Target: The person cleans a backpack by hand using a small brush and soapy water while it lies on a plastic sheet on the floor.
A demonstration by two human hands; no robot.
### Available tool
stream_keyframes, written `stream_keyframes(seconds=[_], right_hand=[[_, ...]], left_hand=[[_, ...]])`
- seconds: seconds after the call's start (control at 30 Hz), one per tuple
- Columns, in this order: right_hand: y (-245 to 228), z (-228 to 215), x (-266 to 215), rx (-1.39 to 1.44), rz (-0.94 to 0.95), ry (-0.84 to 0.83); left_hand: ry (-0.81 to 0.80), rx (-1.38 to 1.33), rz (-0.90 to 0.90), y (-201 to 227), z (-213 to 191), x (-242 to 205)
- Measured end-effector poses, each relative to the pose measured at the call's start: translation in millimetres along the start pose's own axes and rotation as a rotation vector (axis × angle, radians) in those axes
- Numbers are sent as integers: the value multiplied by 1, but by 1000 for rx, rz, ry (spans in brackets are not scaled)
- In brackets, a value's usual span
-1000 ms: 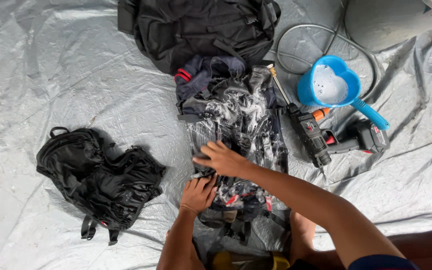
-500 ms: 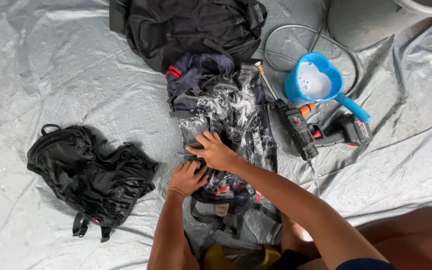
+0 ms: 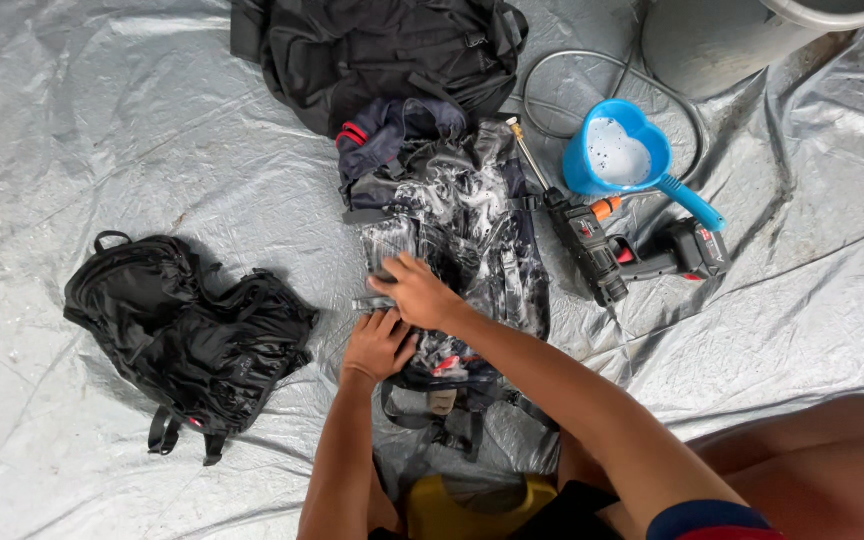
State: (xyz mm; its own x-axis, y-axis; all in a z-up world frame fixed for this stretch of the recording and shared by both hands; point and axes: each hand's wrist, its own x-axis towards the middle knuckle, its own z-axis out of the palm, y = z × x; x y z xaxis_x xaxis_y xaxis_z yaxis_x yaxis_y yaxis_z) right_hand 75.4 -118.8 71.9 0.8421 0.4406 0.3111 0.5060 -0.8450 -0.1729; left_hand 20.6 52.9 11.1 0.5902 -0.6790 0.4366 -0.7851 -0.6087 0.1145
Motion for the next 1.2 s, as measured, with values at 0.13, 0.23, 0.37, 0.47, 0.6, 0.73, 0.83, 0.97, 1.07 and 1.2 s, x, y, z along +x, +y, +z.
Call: stream_keyframes(seconds=[0.13, 0.23, 0.37, 0.47, 0.6, 0.73, 0.83, 0.97, 1.07, 1.2], right_hand=[[5, -9, -15, -29, -101, -46], [25, -13, 11, -92, -187, -53], [26, -13, 43, -230, -45, 112], [7, -4, 39, -167, 5, 136], [8, 2, 32, -180, -20, 122], [3, 6, 7, -198, -77, 77], [5, 5, 2, -216, -138, 38], [18, 0, 22, -200, -131, 20], [5, 7, 36, -107, 25, -6], [-72, -1, 14, -520, 266, 314]], left_hand=[[-48, -41, -66, 7, 2, -9], [-71, -45, -58, 9, -9, -11], [-33, -57, 35, 12, -18, -6], [-23, -24, 49, 17, -23, -10], [23, 22, 77, 16, -15, -13], [14, 20, 103, 17, -10, -16], [12, 17, 87, 15, -11, -18], [47, -15, 46, 14, -11, -15], [57, -23, 32, 13, -12, -18], [58, -99, 18, 11, -4, -21]])
